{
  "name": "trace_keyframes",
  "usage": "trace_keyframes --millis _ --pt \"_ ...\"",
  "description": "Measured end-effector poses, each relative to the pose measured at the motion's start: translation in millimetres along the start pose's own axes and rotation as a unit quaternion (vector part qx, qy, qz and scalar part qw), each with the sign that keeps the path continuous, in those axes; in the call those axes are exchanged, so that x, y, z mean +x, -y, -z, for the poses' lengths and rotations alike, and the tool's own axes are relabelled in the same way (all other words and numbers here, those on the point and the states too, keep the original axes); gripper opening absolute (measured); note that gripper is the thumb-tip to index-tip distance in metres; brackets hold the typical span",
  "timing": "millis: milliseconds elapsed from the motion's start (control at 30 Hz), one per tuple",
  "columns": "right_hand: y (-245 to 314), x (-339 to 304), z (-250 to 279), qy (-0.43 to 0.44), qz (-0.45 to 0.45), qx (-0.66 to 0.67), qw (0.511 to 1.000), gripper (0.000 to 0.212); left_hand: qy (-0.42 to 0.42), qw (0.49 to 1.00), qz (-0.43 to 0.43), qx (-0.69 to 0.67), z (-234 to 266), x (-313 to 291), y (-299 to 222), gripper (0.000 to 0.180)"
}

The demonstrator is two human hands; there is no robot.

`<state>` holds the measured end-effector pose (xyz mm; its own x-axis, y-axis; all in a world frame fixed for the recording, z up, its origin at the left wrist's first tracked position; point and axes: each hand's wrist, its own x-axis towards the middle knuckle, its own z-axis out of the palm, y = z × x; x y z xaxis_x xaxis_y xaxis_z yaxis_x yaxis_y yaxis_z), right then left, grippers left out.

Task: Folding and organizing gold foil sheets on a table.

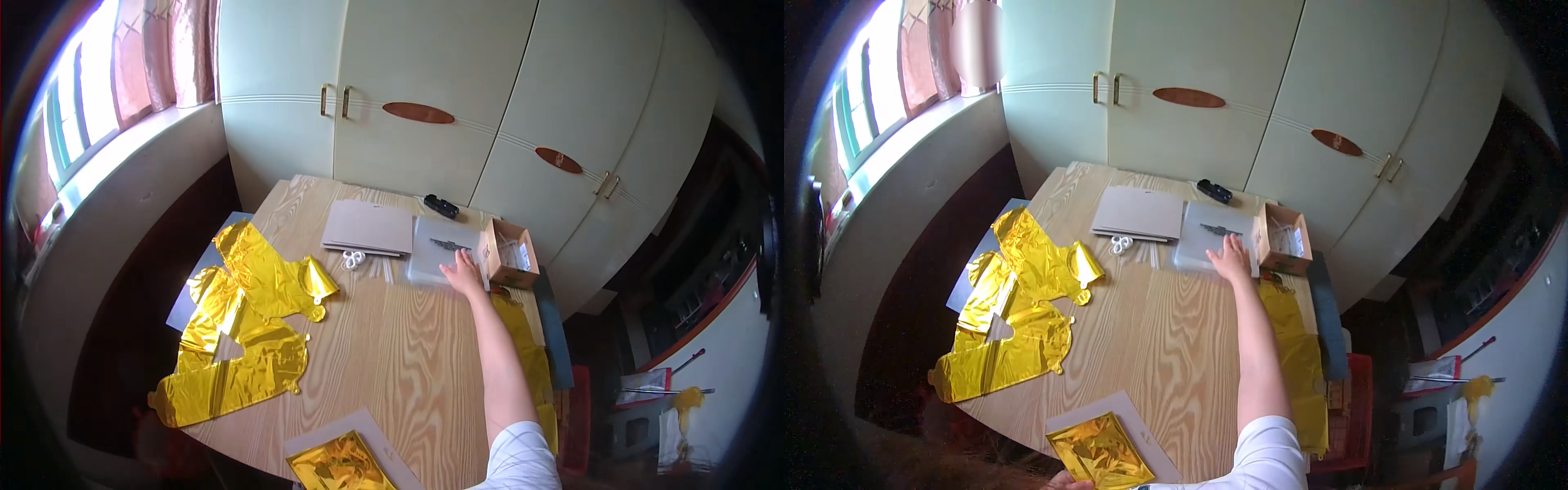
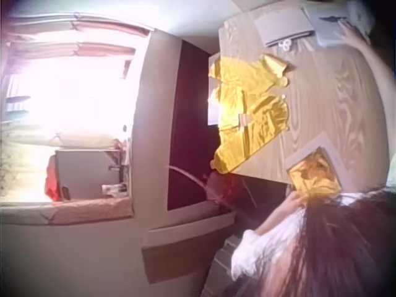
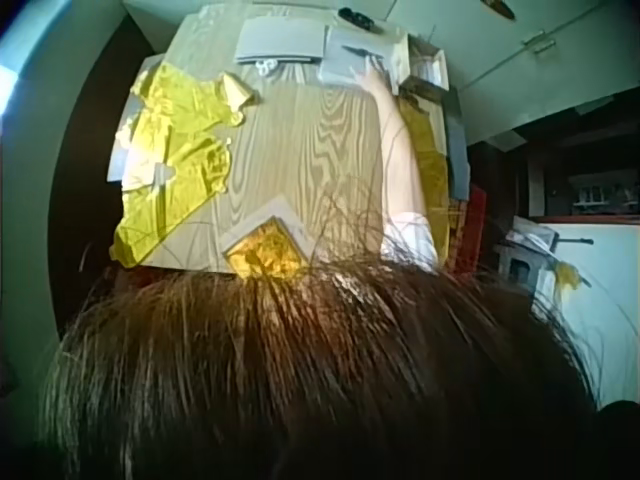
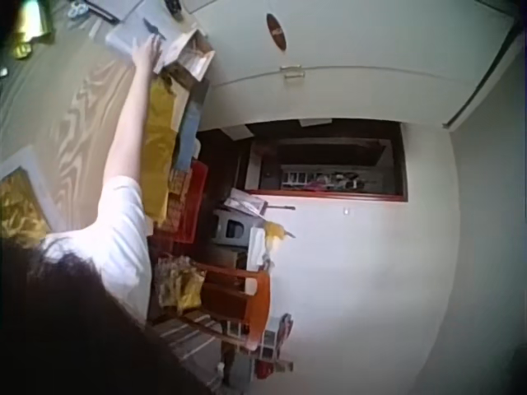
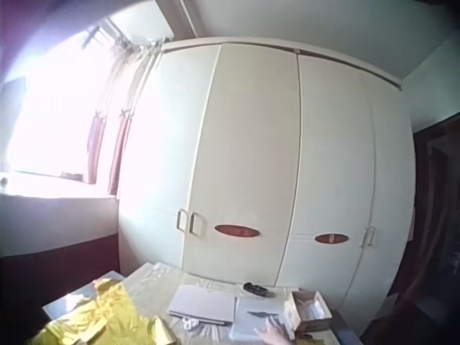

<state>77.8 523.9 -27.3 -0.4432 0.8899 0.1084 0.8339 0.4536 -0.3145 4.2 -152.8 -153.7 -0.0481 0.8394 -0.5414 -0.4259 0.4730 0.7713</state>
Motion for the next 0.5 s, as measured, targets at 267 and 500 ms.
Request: trace_keyframes --millis 267,500 --pt "5.3 -10.8 -2.0 0.024 -0.017 -0.054 0.998 0.066 0.044 0.997 -0.055 -0.023 -10.1 -4.7 -31.7 0.022" --pt "12.2 -10.5 -18.9 -0.042 -0.016 -0.038 0.998 0.047 0.048 0.998 -0.006 -0.038 -7.9 -0.2 -23.8 0.022"
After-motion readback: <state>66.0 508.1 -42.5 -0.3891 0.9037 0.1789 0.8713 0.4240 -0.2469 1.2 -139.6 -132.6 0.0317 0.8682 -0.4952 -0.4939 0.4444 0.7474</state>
